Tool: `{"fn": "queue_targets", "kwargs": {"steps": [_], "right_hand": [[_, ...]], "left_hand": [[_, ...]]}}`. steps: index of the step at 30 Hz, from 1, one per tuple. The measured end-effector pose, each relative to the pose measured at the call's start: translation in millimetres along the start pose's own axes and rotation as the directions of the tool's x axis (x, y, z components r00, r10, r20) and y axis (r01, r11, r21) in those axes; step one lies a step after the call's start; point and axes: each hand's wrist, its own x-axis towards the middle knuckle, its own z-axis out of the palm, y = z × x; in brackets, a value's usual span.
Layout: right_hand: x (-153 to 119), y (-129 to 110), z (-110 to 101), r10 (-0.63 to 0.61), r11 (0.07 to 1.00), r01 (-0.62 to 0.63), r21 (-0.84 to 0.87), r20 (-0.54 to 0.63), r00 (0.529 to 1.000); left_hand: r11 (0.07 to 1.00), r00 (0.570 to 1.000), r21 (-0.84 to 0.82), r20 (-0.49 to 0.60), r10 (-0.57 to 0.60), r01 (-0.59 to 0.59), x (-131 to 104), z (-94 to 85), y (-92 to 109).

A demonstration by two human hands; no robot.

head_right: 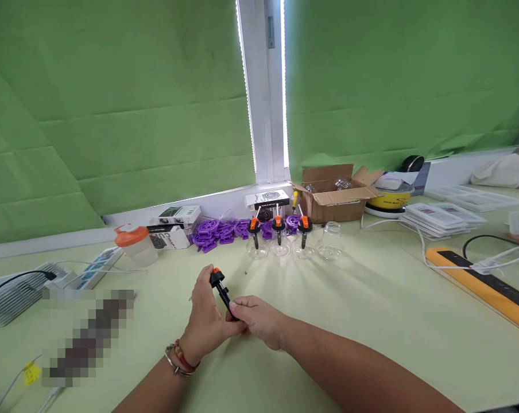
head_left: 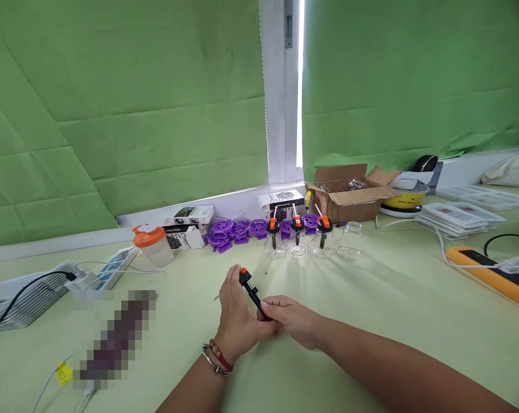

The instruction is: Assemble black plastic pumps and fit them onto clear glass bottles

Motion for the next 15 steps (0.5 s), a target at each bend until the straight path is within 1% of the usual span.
{"fn": "queue_targets", "kwargs": {"steps": [2, 6, 11, 13, 15], "right_hand": [[2.3, 2.8, -0.2, 0.005, 1.0, -0.005, -0.016, -0.014, 1.0], [8.4, 8.7, -2.9, 0.028, 1.0, -0.028, -0.011, -0.033, 0.999], [15.3, 11.5, -8.2, -0.01, 0.998, 0.021, 0.064, -0.169, 0.986], [17.5, 12.5, -9.9, -0.012, 0.997, 0.028, 0.076, -0.191, 0.981], [19.3, 13.8, -10.9, -0.03, 0.998, 0.04, 0.048, -0.193, 0.981]], "left_hand": [[0.999, 1.0, 0.023, -0.018, -0.025, 0.025, 0.2, 1.7, 1.2], [0.994, 0.998, 0.106, -0.059, -0.031, 0.037, 1.7, 5.4, 2.3], [0.982, 0.998, 0.186, -0.07, 0.001, 0.012, 5.5, 12.4, 0.7], [0.976, 0.998, 0.215, -0.062, -0.007, 0.02, 7.7, 14.6, -2.1], [0.969, 0.997, 0.241, -0.061, -0.037, 0.05, 9.7, 16.5, -5.8]]}}
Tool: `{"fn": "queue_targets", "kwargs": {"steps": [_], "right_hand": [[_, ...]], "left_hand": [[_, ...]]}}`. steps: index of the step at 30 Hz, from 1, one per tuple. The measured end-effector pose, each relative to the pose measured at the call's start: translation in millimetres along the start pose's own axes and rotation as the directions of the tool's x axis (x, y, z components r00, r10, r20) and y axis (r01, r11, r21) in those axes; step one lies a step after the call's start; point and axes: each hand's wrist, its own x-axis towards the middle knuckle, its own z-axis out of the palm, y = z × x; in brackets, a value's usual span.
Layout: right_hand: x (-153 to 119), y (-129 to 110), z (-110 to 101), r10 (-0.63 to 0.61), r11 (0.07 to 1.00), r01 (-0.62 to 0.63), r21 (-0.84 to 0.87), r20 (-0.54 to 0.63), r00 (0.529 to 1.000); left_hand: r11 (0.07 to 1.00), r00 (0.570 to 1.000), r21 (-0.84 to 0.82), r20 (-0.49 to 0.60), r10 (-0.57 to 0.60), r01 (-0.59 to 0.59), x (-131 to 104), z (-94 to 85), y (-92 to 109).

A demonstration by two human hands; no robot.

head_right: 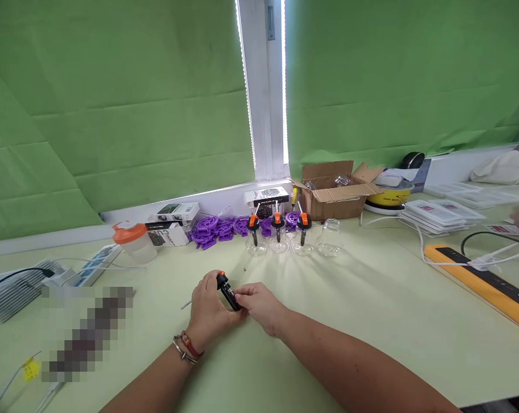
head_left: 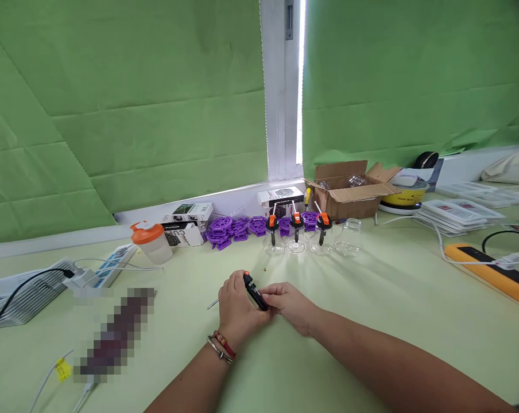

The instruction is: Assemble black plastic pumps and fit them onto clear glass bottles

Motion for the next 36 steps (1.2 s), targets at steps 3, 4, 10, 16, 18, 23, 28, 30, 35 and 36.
{"fn": "queue_targets", "kwargs": {"steps": [3, 4, 10, 16, 18, 23, 28, 30, 35, 36], "right_hand": [[2.6, 1.3, -0.6, -0.077, 0.99, 0.063, -0.122, -0.114, 0.991], [3.5, 1.4, -0.9, -0.109, 0.98, 0.081, -0.18, -0.151, 0.982], [8.0, 5.1, -7.4, -0.243, 0.894, 0.175, -0.412, -0.118, 0.963], [7.8, 11.4, -14.9, -0.251, 0.808, 0.187, -0.559, -0.039, 0.967], [7.2, 11.6, -15.2, -0.259, 0.789, 0.183, -0.586, -0.048, 0.965], [7.2, 14.1, -15.6, -0.253, 0.781, 0.178, -0.598, -0.043, 0.966], [8.7, 16.2, -17.6, -0.264, 0.764, 0.198, -0.613, -0.017, 0.964], [9.3, 16.0, -18.1, -0.276, 0.759, 0.204, -0.618, -0.022, 0.961], [8.8, 13.1, -18.2, -0.325, 0.732, 0.258, -0.631, 0.011, 0.946], [8.3, 12.3, -18.1, -0.33, 0.731, 0.266, -0.628, 0.015, 0.944]], "left_hand": [[0.999, 0.999, 0.022, 0.016, -0.03, 0.03, 2.3, 4.6, -3.9], [0.999, 0.999, 0.023, 0.027, -0.033, 0.032, 2.8, 6.1, -4.6], [0.997, 0.993, 0.025, 0.094, -0.075, 0.073, 5.8, 13.8, -6.5], [0.994, 0.987, 0.055, 0.125, -0.103, 0.097, 7.5, 16.0, -9.8], [0.993, 0.985, 0.063, 0.133, -0.108, 0.1, 7.7, 16.3, -9.9], [0.992, 0.985, 0.078, 0.137, -0.108, 0.098, 9.1, 18.6, -11.7], [0.989, 0.977, 0.097, 0.17, -0.128, 0.113, 11.6, 18.0, -11.2], [0.987, 0.974, 0.1, 0.18, -0.14, 0.123, 12.3, 16.5, -9.6], [0.987, 0.972, 0.104, 0.19, -0.142, 0.124, 13.1, 15.7, -8.7], [0.987, 0.972, 0.104, 0.19, -0.141, 0.123, 13.2, 16.0, -9.0]]}}
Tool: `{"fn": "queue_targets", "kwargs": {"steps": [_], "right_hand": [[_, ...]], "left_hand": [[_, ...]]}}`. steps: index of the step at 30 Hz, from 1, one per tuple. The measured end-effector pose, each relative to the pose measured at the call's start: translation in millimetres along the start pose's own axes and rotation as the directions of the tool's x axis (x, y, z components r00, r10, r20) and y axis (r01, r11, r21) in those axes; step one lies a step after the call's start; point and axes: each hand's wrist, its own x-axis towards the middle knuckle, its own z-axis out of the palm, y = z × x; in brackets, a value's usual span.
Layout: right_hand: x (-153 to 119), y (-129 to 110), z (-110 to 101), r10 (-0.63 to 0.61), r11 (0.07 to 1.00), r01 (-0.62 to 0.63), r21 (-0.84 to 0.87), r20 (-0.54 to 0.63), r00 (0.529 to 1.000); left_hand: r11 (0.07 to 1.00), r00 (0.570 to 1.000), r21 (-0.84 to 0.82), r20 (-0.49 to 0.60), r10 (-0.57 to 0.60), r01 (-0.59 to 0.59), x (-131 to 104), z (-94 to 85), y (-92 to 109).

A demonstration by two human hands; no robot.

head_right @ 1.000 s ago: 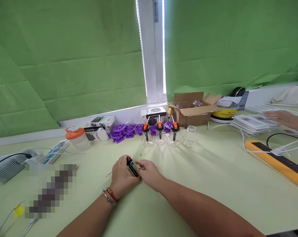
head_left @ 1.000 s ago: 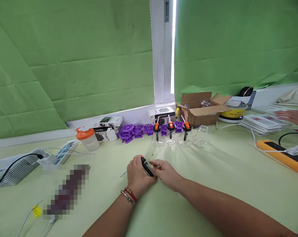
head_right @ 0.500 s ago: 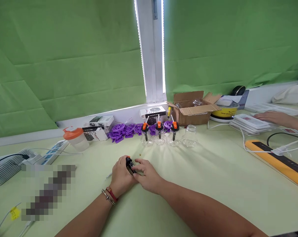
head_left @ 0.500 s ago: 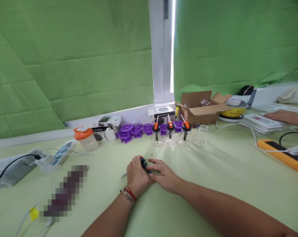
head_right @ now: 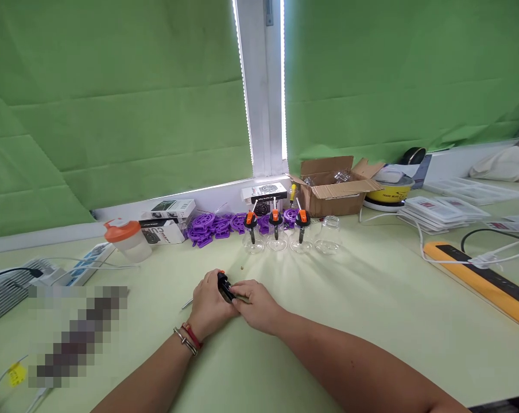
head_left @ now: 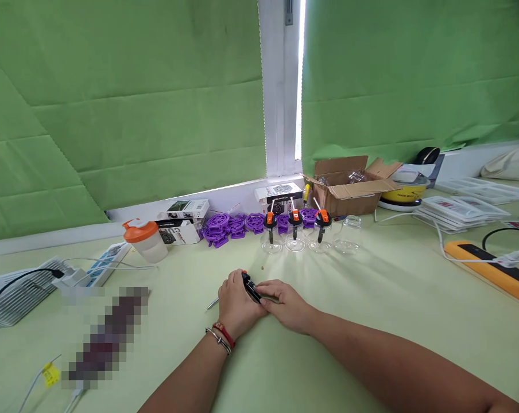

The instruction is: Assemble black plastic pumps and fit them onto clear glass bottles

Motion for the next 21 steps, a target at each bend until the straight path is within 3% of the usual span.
{"fn": "queue_targets", "kwargs": {"steps": [9, 21], "right_hand": [[-3.0, -3.6, -2.6, 0.058, 0.998, -0.055, 0.028, -0.095, 0.994], [-3.5, -8.6, -2.0, 0.031, 0.999, -0.03, 0.012, -0.094, 0.995]], "left_hand": [[0.999, 1.0, -0.025, 0.012, -0.021, 0.022, -0.6, -3.7, 3.9], [1.0, 1.0, -0.024, -0.002, -0.013, 0.012, -0.7, -1.1, 1.8]]}}
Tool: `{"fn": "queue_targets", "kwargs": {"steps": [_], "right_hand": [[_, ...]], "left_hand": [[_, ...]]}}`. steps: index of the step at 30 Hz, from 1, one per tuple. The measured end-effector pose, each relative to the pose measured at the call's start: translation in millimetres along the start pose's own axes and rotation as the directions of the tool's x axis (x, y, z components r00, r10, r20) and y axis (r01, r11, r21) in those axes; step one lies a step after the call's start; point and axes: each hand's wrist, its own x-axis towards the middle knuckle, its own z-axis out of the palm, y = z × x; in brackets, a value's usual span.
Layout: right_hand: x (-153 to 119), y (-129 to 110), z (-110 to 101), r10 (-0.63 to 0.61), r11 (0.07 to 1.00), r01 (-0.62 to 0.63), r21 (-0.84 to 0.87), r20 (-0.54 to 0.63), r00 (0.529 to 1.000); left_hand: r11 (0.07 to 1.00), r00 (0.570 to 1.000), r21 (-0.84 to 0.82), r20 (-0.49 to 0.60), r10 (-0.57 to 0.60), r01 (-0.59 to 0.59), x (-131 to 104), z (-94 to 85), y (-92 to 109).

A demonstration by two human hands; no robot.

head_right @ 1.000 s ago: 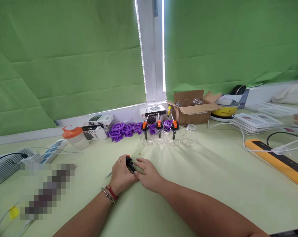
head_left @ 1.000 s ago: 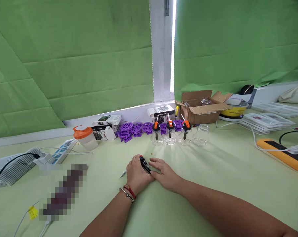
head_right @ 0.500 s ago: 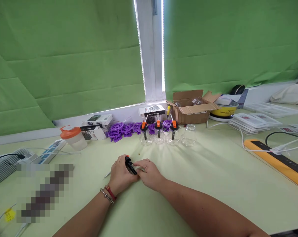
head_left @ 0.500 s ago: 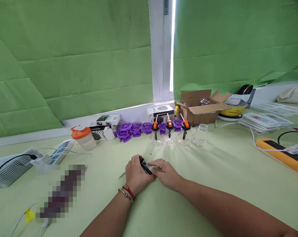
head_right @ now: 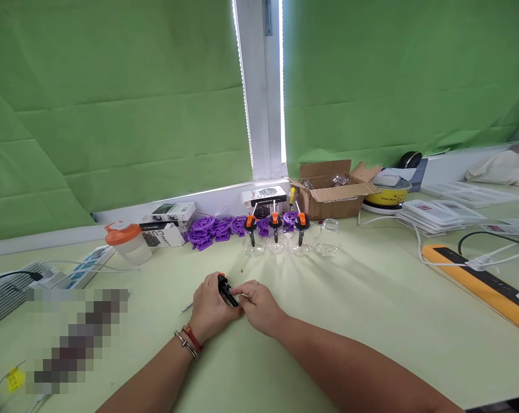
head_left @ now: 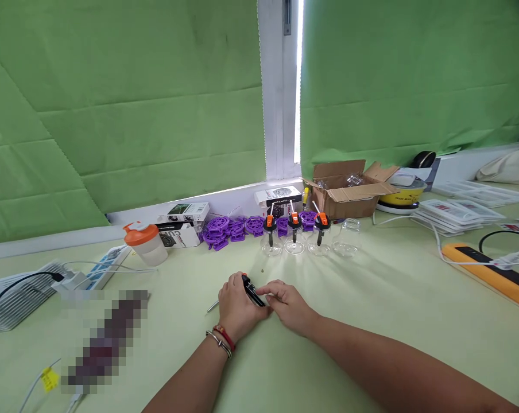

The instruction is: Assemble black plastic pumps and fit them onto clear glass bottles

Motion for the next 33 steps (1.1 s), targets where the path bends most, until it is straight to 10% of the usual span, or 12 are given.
{"fn": "queue_targets", "kwargs": {"steps": [33], "right_hand": [[-1.0, 1.3, 3.0, -0.048, 0.999, 0.048, -0.008, -0.029, 0.998]], "left_hand": [[1.0, 1.0, 0.015, 0.013, -0.015, 0.014, 0.2, -3.7, 3.2]]}}
